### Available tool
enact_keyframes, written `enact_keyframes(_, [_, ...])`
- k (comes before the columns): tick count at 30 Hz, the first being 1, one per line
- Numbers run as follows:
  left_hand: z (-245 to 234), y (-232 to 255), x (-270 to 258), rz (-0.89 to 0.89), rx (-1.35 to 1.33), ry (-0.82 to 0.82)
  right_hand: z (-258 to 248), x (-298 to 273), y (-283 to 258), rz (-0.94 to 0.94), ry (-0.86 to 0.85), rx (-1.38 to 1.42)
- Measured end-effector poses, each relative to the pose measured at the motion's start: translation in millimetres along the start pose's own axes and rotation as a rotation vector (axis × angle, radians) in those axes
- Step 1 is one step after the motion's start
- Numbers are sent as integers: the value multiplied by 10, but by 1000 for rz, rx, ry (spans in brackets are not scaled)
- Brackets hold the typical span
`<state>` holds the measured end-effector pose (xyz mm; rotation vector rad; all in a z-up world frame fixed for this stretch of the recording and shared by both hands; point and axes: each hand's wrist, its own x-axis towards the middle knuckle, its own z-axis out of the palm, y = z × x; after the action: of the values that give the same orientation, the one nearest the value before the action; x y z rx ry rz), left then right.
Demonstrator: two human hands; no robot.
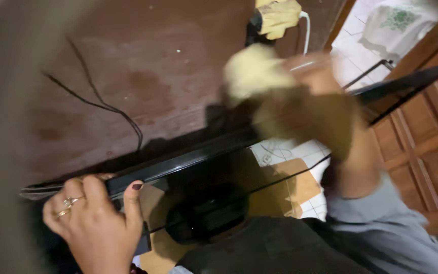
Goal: The person cleans a television and its stand by hand with a cloth, wiping the screen, frame, and base.
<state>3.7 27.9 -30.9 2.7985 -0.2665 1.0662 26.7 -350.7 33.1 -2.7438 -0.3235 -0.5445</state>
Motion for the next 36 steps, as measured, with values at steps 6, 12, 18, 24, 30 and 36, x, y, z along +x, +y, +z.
enact_keyframes(6, [131, -120, -42, 31, 85, 19, 354, 127, -779, -295, -61, 1])
enact_keyframes(12, [145, -130, -71, 14, 93, -20, -104, -219, 471, 110, -143, 41])
enact_keyframes(18, [121, -92, -43, 28, 70, 16, -494, -786, 1600, 390, 186, -10])
enact_keyframes(24, [11, 9, -7, 4, 31, 4, -581, -792, 2012, 237, 276, -151])
enact_keyframes(30, [-107, 145, 85, 1, -113, 44, -28, -333, 1131, 199, -30, -275])
enact_keyframes(36, [-268, 129, 123, 51, -363, 167, 178, -55, 470, 152, -316, -396])
